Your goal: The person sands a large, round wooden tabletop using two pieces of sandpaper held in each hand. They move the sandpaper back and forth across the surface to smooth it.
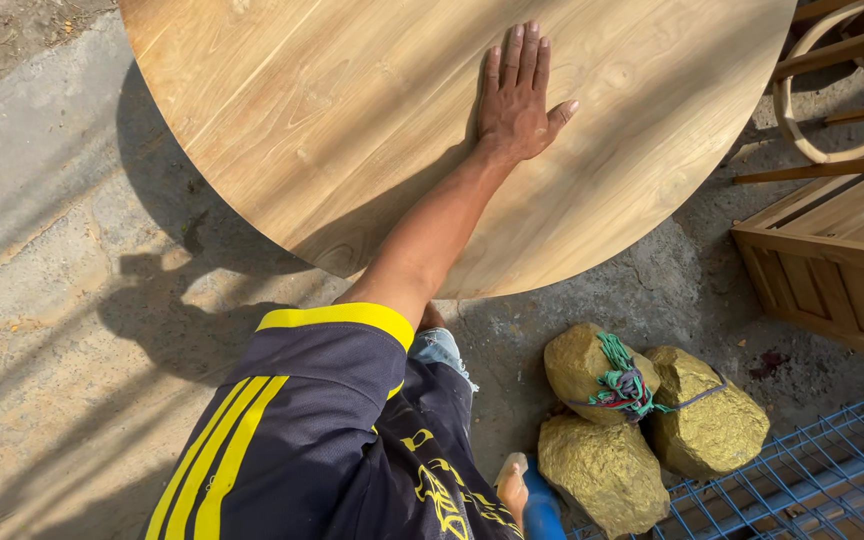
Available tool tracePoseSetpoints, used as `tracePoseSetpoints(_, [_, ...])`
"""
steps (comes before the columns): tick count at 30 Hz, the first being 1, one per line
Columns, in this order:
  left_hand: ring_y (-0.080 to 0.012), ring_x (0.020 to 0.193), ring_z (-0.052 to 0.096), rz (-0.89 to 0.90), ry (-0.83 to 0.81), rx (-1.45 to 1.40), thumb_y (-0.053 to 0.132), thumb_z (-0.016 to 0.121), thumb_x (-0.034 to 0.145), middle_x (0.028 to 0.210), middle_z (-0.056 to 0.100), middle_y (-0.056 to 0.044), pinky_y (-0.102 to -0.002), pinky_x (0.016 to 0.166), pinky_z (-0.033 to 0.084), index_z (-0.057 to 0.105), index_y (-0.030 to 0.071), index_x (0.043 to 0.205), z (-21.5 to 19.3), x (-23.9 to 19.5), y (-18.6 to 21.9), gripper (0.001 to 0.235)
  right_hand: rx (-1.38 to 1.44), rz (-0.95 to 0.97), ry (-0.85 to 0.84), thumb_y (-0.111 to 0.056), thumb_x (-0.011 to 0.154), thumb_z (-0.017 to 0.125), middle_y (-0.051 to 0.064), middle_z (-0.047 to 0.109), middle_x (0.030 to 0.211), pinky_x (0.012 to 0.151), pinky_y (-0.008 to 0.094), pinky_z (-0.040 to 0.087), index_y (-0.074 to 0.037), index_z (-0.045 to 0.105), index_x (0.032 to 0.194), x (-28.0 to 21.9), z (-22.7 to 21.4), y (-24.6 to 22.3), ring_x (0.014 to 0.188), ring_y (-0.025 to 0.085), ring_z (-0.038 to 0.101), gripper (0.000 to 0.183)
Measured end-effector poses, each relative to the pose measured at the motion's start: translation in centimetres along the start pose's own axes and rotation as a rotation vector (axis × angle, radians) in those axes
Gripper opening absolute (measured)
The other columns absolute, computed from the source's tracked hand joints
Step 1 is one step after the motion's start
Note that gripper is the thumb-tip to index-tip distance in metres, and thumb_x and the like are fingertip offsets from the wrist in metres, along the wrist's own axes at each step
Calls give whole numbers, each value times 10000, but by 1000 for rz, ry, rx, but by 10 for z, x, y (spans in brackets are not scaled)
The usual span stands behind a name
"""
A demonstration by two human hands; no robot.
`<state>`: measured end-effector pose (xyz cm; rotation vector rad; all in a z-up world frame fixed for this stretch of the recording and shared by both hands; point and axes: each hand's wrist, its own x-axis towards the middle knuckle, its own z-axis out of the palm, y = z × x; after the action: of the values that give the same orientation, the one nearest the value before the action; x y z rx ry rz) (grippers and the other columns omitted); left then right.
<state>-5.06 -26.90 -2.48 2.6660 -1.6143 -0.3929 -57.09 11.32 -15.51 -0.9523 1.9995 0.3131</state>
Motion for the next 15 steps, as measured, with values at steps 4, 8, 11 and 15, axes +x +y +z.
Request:
tracePoseSetpoints(4, [-294, 1426, -137, 366, -187, 56, 669, 111, 946, 1546, -132, -123, -463, 1175, -65, 9, 75, 1538, -6, -1, 77, 845, 336, 347, 199, -475, 913, 430, 222, 379, 1432, 1042, 518, 337, 2, 457, 1365, 3, -28, -82, 1266, 422, 398, 657])
tracePoseSetpoints(8, [-222, 1450, -42, 700, -110, 33, 641, 293, 1047, 1572, -35, -52, -425, 1206, 24, 40, 109, 1528, 6, -9, 66, 761, 493, 186, 241, -444, 902, 477, 233, 408, 1397, 982, 507, 387, -13, 425, 1381, 18, -63, -152, 1235, 404, 430, 646])
tracePoseSetpoints(11, [-198, 1455, -43, 653, -183, 105, 630, 70, 950, 1575, -49, 0, -434, 1176, 8, 27, 191, 1532, -12, 8, 12, 731, 459, 92, 295, -452, 916, 433, 229, 463, 1334, 967, 458, 381, -32, 485, 1340, 25, -72, -193, 1166, 387, 473, 599])
tracePoseSetpoints(15, [-200, 1456, 23, 343, -30, 105, 631, 153, 990, 1572, 8, -9, -437, 1171, 42, 109, 165, 1542, -29, 21, -94, 724, 529, -182, 483, -361, 953, 451, 255, 426, 1355, 992, 455, 388, 13, 387, 1378, 7, -53, -226, 1222, 408, 430, 570])
